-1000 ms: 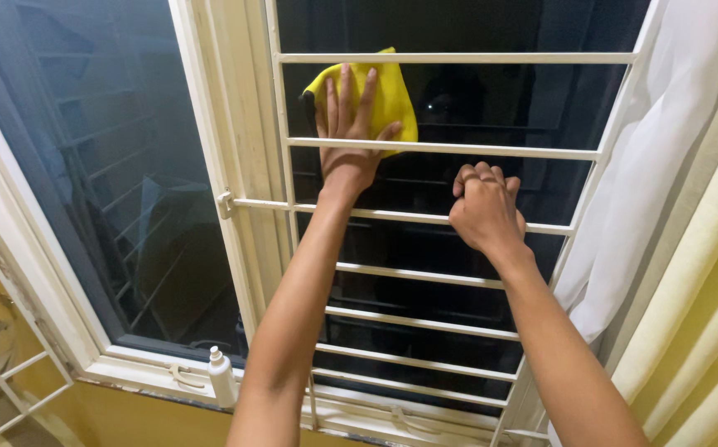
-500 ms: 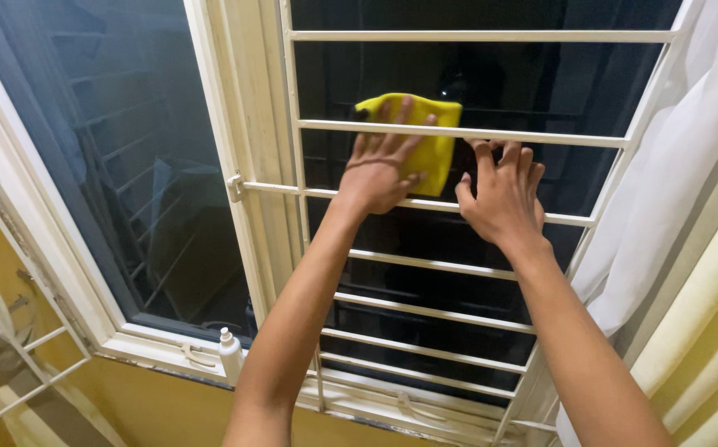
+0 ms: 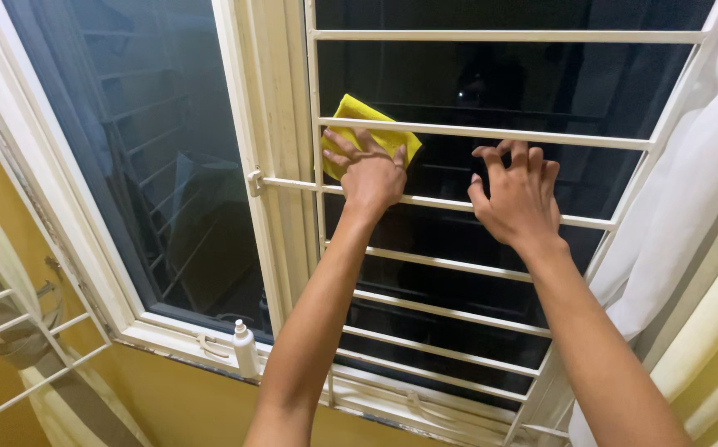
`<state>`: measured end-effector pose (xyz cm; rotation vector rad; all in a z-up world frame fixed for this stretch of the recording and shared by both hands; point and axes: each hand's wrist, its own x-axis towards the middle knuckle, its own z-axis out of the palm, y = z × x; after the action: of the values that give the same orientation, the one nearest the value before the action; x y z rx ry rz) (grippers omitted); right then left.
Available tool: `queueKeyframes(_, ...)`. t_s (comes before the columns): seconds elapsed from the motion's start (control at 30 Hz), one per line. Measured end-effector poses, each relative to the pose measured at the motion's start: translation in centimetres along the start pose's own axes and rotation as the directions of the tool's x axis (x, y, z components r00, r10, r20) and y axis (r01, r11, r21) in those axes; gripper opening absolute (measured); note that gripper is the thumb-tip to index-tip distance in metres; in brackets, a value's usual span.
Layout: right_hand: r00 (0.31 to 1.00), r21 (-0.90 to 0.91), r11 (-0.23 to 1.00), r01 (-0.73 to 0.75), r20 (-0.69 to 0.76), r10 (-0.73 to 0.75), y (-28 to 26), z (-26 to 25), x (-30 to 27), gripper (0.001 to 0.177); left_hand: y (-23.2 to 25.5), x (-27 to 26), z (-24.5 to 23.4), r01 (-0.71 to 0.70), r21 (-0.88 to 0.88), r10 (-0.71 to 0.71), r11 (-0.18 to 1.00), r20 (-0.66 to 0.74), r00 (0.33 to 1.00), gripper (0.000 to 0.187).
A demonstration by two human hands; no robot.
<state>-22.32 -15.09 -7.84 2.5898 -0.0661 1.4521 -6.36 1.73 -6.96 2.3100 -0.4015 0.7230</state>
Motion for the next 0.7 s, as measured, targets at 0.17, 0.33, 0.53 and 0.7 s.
queueKeyframes(0.17,0.999,-0.008,0.999,0.038,0.031,-0.038,0.1,-0.1,-0.1,0.043,1.3,1.2,-0.2,-0.013,-0.017,0.012,1.0,-0.043,0.999,0.099)
queueKeyframes(0.33,1.0,0.048,0.999,-0.011,0.023,0.009,0.5,0.2,0.1,0.048,3.3,3.6,0.7,-0.361,0.128,0.366,0.924,-0.575,0.732,0.085)
queueKeyframes(0.53,0.994,0.19,0.975,-0.111,0.013,0.111,0.7,-0.1,-0.1,0.05,4.4,1.7,0.2,-0.824,0.263,0.862,0.502,-0.081,0.5,0.091)
queueKeyframes(0.7,0.993,0.241,0.964,-0.113,0.005,0.115,1.3,-0.2,0.0,0.044,1.1,2.0,-1.1,-0.738,0.281,0.787,0.614,-0.146,0.6,0.092)
